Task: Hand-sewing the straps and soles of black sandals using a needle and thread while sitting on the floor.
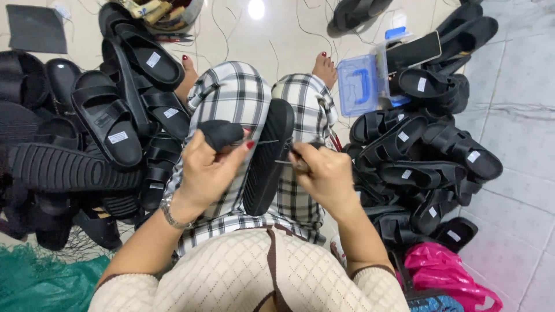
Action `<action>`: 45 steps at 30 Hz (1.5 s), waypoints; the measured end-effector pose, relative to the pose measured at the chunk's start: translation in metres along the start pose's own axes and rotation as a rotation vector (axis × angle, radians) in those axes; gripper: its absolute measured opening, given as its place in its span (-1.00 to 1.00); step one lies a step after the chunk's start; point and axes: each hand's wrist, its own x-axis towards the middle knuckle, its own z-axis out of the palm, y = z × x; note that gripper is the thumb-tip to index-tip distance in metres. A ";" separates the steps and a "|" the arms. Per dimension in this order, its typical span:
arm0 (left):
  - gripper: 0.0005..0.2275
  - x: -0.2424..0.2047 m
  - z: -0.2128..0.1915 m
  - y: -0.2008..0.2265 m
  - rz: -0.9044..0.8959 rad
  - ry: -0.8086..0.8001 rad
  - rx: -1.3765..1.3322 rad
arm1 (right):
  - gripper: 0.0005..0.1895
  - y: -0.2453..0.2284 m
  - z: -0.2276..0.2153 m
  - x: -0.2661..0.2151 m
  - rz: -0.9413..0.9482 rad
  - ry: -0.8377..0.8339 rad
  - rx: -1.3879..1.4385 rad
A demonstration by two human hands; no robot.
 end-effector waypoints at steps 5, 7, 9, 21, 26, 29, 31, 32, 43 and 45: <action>-0.64 -0.005 -0.076 -0.120 0.229 0.200 0.818 | -0.81 0.062 -0.035 -0.012 0.121 0.470 -0.055; -0.73 0.022 -0.108 -0.103 0.276 0.143 0.573 | -0.81 0.086 -0.047 -0.016 0.148 0.618 -0.185; -0.70 0.031 -0.113 -0.062 0.218 -0.072 1.086 | -0.75 0.085 -0.053 -0.012 0.122 0.575 -0.183; -0.85 0.021 -0.037 0.028 -0.341 -0.898 -0.436 | -0.93 0.009 -0.022 0.016 0.090 0.001 1.161; -0.77 0.006 0.000 -0.007 0.179 -0.451 -0.100 | -0.84 0.038 0.034 0.000 0.135 0.032 1.811; -0.58 0.008 0.002 -0.008 0.470 -0.238 0.515 | -0.84 0.029 0.035 0.013 0.180 0.211 1.655; -0.51 0.008 0.003 -0.005 0.478 -0.274 0.512 | -0.86 0.021 0.039 0.020 0.205 0.311 1.475; -0.54 0.005 0.006 -0.004 0.455 -0.308 0.433 | -0.88 0.020 0.043 0.021 0.255 0.371 1.307; -0.77 0.024 -0.085 -0.041 -0.743 -0.809 0.046 | -0.54 0.047 -0.041 0.013 0.182 0.015 0.197; -0.61 0.050 -0.106 -0.067 -0.394 -0.345 0.633 | -0.24 0.040 -0.056 0.012 0.006 -0.273 0.264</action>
